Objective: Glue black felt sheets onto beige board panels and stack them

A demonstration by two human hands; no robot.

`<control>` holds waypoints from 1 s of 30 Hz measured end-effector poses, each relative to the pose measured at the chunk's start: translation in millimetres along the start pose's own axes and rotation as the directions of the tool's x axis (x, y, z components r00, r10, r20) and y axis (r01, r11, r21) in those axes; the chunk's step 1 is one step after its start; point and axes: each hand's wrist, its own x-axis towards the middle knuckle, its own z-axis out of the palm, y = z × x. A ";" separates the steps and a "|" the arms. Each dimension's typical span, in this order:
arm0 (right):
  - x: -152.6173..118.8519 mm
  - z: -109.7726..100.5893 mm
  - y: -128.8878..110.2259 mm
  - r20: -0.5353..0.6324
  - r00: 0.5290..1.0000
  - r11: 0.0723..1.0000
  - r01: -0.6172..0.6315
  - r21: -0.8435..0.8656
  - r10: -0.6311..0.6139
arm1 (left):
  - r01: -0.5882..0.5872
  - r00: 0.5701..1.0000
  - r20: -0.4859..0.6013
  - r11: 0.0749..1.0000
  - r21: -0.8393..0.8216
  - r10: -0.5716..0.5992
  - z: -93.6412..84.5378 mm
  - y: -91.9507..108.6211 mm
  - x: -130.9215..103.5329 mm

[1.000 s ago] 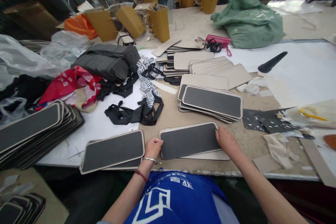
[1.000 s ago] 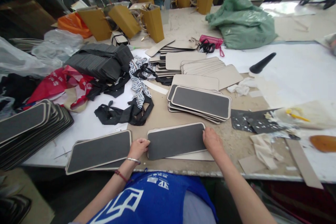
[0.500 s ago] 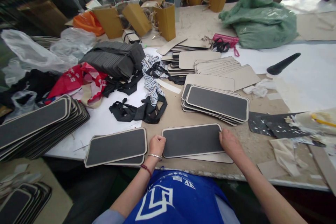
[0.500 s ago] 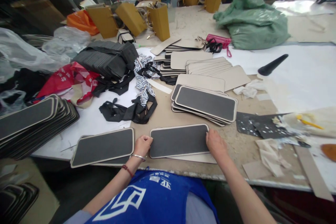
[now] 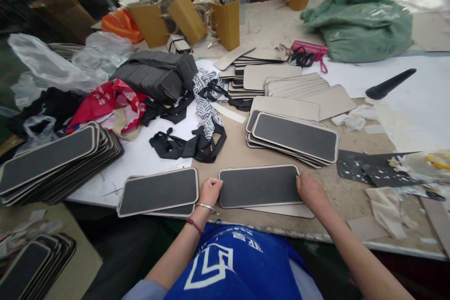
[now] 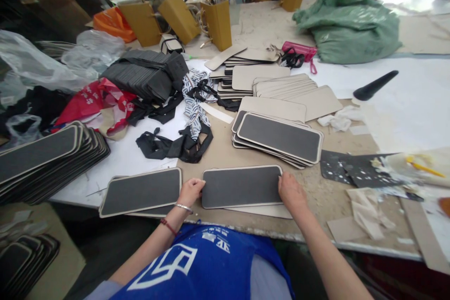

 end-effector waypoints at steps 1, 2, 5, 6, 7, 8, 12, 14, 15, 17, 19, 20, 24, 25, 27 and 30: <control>-0.3 -0.9 -0.4 0.004 1.000 1.000 -0.001 -0.008 0.001 | 0.005 1.000 0.000 1.000 0.000 -0.005 0.4 -0.4 0.6; -0.7 -1.8 -0.8 0.009 1.000 1.000 -0.003 -0.016 0.003 | 0.008 1.000 -0.002 1.000 0.003 -0.008 1.1 -0.7 1.1; -1.4 -3.8 -1.6 0.019 1.000 1.000 -0.004 -0.024 0.005 | 0.006 1.000 -0.016 1.000 0.028 -0.006 3.3 0.0 2.3; -1.6 -4.1 -1.8 0.018 1.000 1.000 -0.004 -0.023 0.004 | 0.003 1.000 -0.022 0.999 0.043 -0.002 3.9 0.8 2.4; -1.7 -4.3 -1.9 0.017 1.000 1.000 -0.003 -0.021 0.003 | -0.002 1.000 -0.028 0.998 0.060 0.004 4.3 2.1 2.2; -1.7 -4.2 -1.9 0.015 1.000 1.000 -0.002 -0.021 0.002 | -0.008 0.999 -0.035 0.997 0.080 0.011 4.5 3.6 1.8; -1.2 -2.7 -1.6 0.019 1.000 1.000 0.003 -0.018 -0.003 | -0.039 0.998 -0.048 0.983 0.177 0.048 3.9 11.4 -1.9; -1.1 -2.5 -1.8 0.022 1.000 1.000 -0.001 -0.022 0.001 | -0.054 0.997 -0.045 0.972 0.230 0.066 3.6 15.0 -3.7; -1.2 -2.9 -2.1 0.022 1.000 1.000 -0.006 -0.023 0.006 | -0.063 0.996 -0.042 0.965 0.254 0.076 3.5 16.4 -4.5; -2.1 -4.7 -2.7 0.021 1.000 1.000 -0.018 -0.011 0.018 | -0.084 0.995 -0.033 0.951 0.298 0.098 3.5 18.2 -5.9; -3.4 -7.0 -3.3 0.022 0.999 1.000 -0.024 0.010 0.024 | -0.104 0.993 -0.024 0.937 0.334 0.118 3.7 18.8 -6.9; -3.9 -8.0 -3.5 0.022 0.999 1.000 -0.026 0.016 0.026 | -0.112 0.992 -0.021 0.931 0.349 0.127 3.8 18.7 -7.3; -4.5 -8.8 -2.7 0.018 0.999 0.999 -0.036 0.020 0.035 | -0.139 0.988 -0.010 0.911 0.389 0.155 4.9 16.4 -6.7; -4.4 -8.3 -2.3 0.017 0.999 0.999 -0.040 0.021 0.040 | -0.143 0.987 -0.009 0.907 0.396 0.160 5.1 15.7 -6.4; -4.3 -7.1 -1.5 0.013 0.999 0.999 -0.046 0.026 0.045 | -0.151 0.986 -0.008 0.901 0.408 0.169 5.4 14.5 -6.0; -4.7 -6.2 -0.9 0.007 0.999 0.999 -0.042 0.036 0.041 | -0.159 0.983 -0.014 0.892 0.423 0.182 5.6 13.8 -6.2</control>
